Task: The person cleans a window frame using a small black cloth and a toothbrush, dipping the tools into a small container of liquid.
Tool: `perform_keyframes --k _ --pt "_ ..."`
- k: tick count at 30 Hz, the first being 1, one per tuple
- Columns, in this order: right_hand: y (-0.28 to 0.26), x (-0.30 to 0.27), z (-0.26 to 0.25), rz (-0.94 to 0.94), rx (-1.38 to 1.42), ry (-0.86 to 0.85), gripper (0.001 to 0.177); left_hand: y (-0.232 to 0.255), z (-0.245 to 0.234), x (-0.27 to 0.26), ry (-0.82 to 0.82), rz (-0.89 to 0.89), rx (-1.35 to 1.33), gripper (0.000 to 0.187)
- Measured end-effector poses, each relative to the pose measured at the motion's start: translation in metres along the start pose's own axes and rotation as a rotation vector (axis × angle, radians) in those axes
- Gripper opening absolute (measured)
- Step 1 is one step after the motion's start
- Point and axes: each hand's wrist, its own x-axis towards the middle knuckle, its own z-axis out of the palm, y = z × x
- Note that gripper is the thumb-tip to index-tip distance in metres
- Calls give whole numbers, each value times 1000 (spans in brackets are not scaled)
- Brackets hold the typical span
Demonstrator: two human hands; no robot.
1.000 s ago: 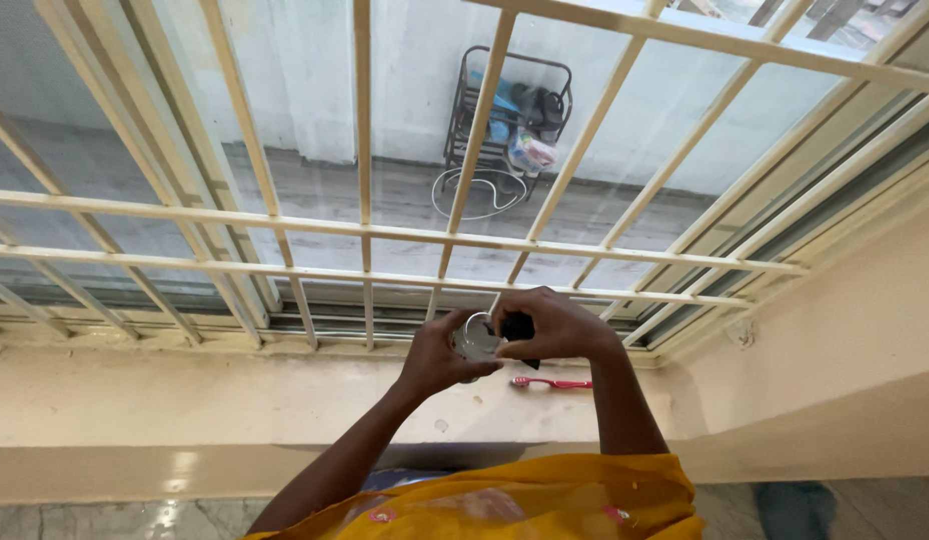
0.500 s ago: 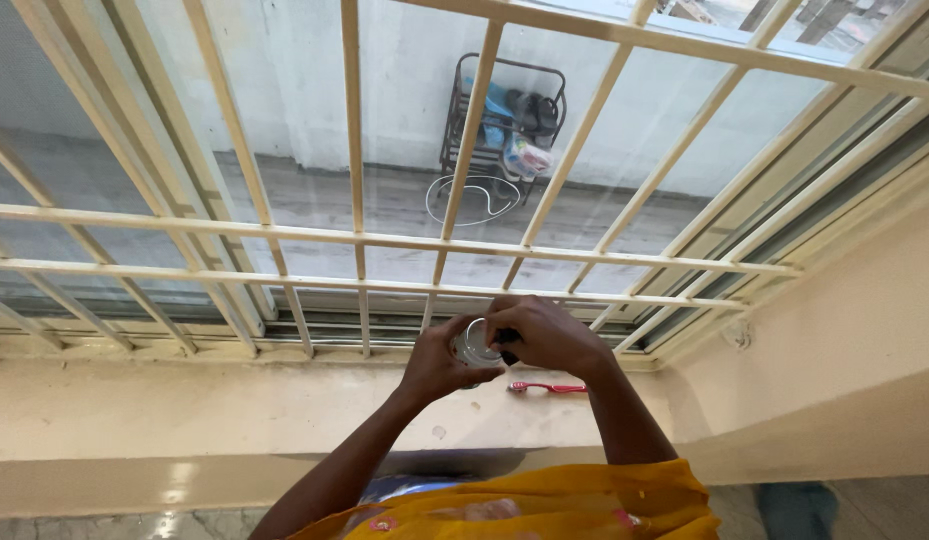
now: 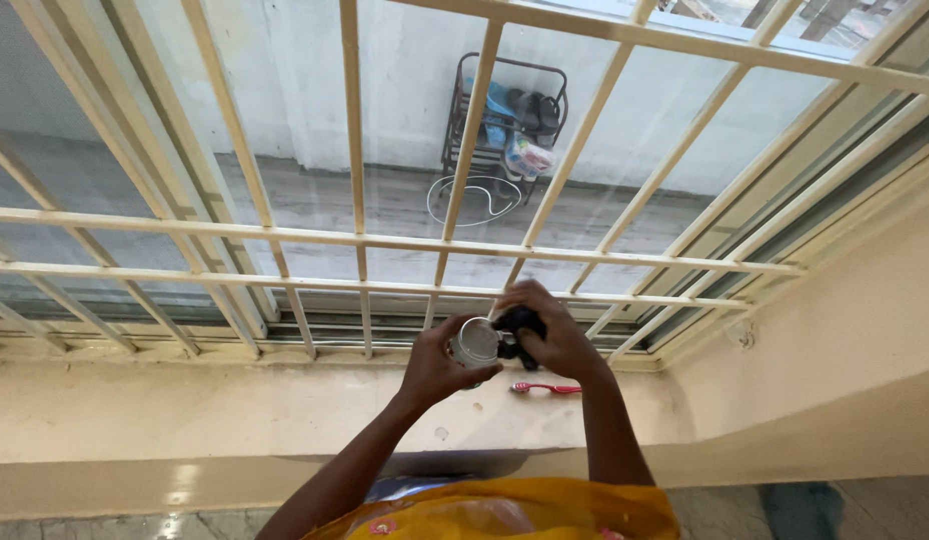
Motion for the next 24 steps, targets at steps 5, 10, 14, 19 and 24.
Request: perform_keyframes --k 5,10,14,19,24 --pt "88 -38 17 385 220 364 25 -10 -9 -2 41 51 24 74" --pt "147 -44 52 642 -59 769 27 -17 -11 -3 45 28 16 77" --pt "144 -32 87 471 523 890 24 -16 -14 -3 48 58 11 77" --pt "128 -3 109 25 582 814 18 -10 -17 -2 39 4 17 76" --pt "138 11 118 67 391 976 18 -8 -19 0 47 54 29 76"
